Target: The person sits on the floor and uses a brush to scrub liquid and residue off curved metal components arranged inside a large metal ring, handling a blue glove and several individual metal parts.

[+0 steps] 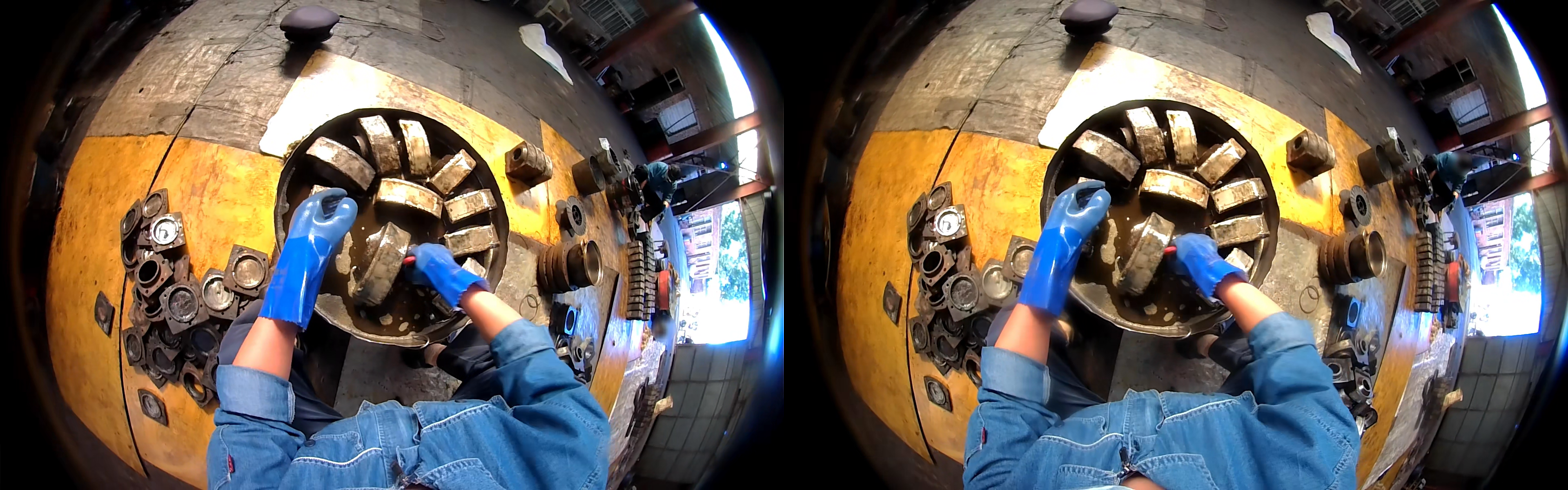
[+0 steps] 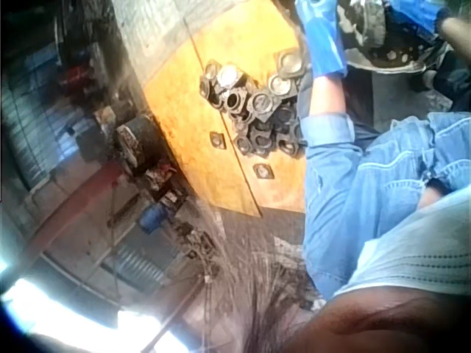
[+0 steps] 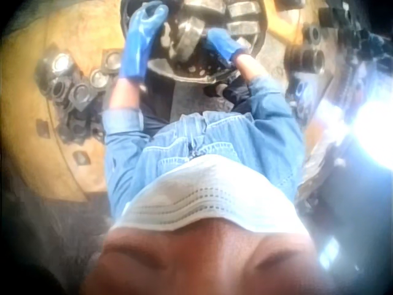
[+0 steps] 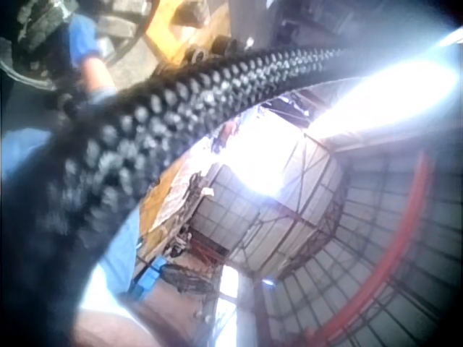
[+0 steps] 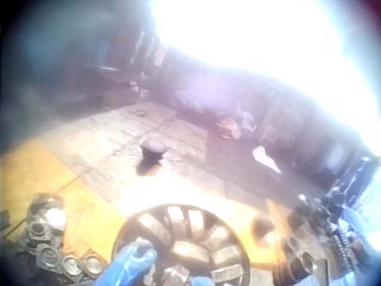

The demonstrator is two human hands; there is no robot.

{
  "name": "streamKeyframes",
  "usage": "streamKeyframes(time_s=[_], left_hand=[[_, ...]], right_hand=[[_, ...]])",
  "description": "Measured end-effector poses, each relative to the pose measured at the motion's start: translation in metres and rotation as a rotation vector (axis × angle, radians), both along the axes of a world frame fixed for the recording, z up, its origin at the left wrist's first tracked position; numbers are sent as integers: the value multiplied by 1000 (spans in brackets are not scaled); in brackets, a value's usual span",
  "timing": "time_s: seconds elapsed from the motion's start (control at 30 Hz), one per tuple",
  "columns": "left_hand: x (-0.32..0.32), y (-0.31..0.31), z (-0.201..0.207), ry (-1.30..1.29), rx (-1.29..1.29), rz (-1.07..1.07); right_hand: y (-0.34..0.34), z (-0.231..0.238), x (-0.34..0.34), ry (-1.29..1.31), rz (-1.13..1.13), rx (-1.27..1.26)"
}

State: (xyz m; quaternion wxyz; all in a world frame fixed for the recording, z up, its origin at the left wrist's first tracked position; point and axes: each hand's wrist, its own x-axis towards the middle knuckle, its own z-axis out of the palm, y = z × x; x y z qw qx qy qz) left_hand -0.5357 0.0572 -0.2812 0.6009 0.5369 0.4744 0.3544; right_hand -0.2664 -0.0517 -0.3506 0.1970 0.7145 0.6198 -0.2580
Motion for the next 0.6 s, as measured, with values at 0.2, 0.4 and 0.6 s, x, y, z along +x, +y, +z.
streamKeyframes(time_s=[0.2, 0.4, 0.6], left_hand=[[-7, -1, 3, -3, 17, -7], [-5, -4, 11, 8, -2, -13], [4, -5, 10, -9, -49, -36]], right_hand=[[36, 38, 17, 289, -241, -94], [43, 111, 75, 1000, -646, 570], [130, 73, 108, 1389, -1095, 836]])
